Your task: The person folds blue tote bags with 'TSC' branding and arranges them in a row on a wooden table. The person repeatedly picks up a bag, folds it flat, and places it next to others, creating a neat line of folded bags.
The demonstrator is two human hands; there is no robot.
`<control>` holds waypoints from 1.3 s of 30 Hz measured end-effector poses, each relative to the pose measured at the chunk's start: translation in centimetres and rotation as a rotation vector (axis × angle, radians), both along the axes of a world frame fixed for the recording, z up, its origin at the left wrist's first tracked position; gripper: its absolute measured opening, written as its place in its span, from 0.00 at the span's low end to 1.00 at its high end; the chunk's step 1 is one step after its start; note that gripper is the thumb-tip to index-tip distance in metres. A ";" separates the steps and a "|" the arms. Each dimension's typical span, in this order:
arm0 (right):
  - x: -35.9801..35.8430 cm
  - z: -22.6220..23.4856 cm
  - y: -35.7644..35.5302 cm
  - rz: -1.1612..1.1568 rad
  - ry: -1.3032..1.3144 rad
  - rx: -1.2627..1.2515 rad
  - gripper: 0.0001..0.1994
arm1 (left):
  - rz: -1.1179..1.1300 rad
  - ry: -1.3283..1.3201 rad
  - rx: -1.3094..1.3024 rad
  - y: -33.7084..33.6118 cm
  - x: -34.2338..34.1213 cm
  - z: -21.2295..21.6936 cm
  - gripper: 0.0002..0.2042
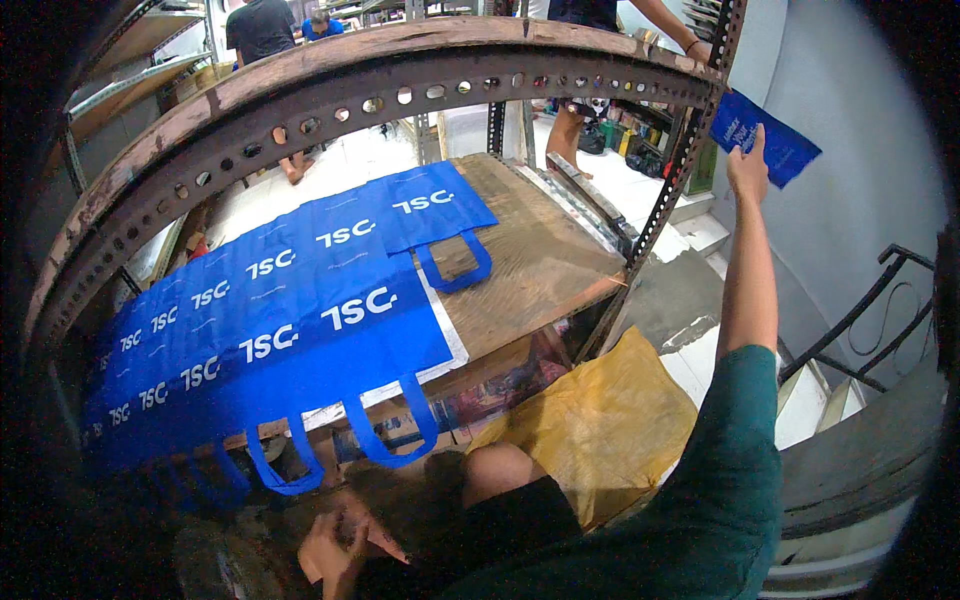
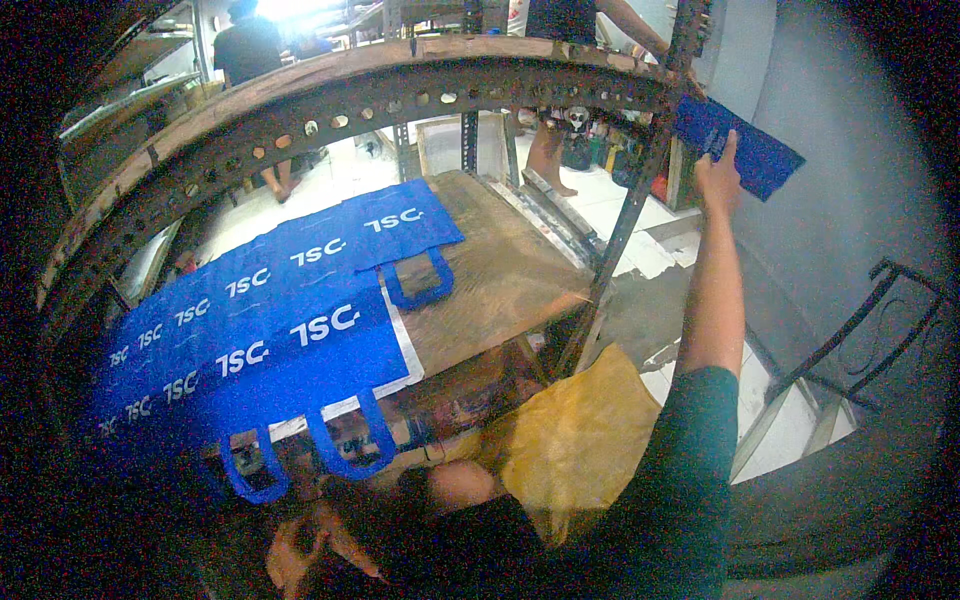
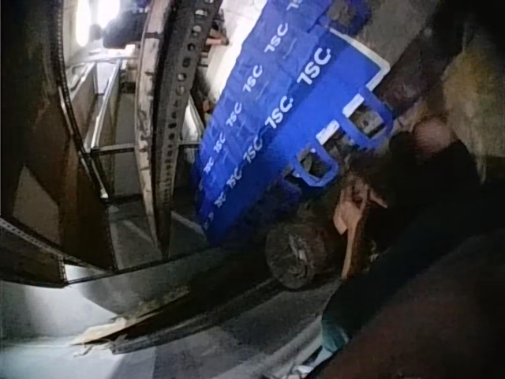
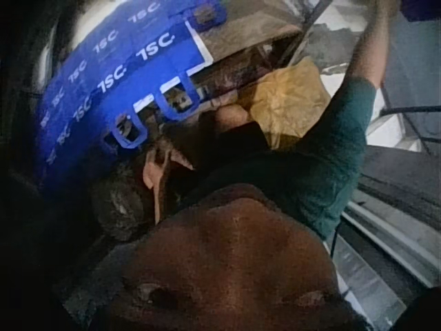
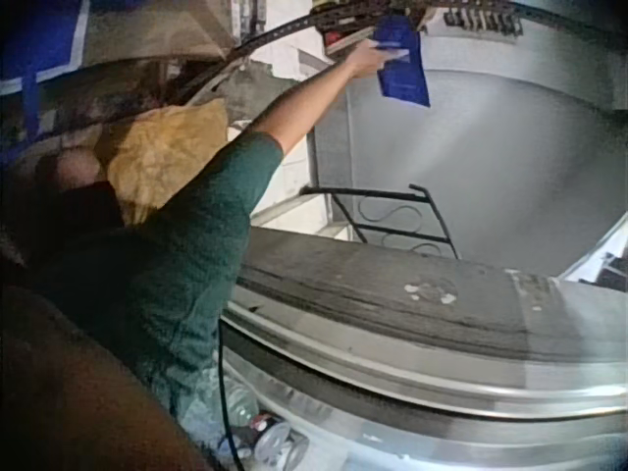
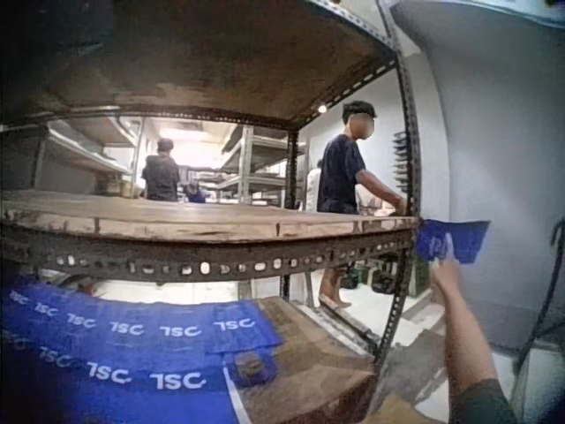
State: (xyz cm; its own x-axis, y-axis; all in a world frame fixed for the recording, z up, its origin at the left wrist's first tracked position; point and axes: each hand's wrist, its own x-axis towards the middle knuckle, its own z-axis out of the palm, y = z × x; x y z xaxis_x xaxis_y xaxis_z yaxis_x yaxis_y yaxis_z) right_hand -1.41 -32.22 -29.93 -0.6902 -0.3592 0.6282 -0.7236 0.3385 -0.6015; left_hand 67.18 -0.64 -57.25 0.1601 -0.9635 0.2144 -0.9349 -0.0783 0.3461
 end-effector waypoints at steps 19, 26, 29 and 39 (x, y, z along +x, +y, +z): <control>-10.3 1.4 7.4 -0.375 0.326 -0.187 0.25 | -0.625 0.412 0.057 -0.9 -3.7 2.6 0.19; 2.2 -1.9 19.4 0.157 0.597 -0.647 0.11 | -0.920 0.516 0.210 -4.4 -3.8 1.9 0.20; -1.2 -1.7 21.9 0.294 0.610 -0.613 0.09 | -0.875 0.882 0.464 -6.7 -6.5 2.4 0.20; 10.8 -7.6 16.9 1.041 -0.643 -0.669 0.16 | -0.618 1.977 1.368 -8.1 -23.5 0.8 0.32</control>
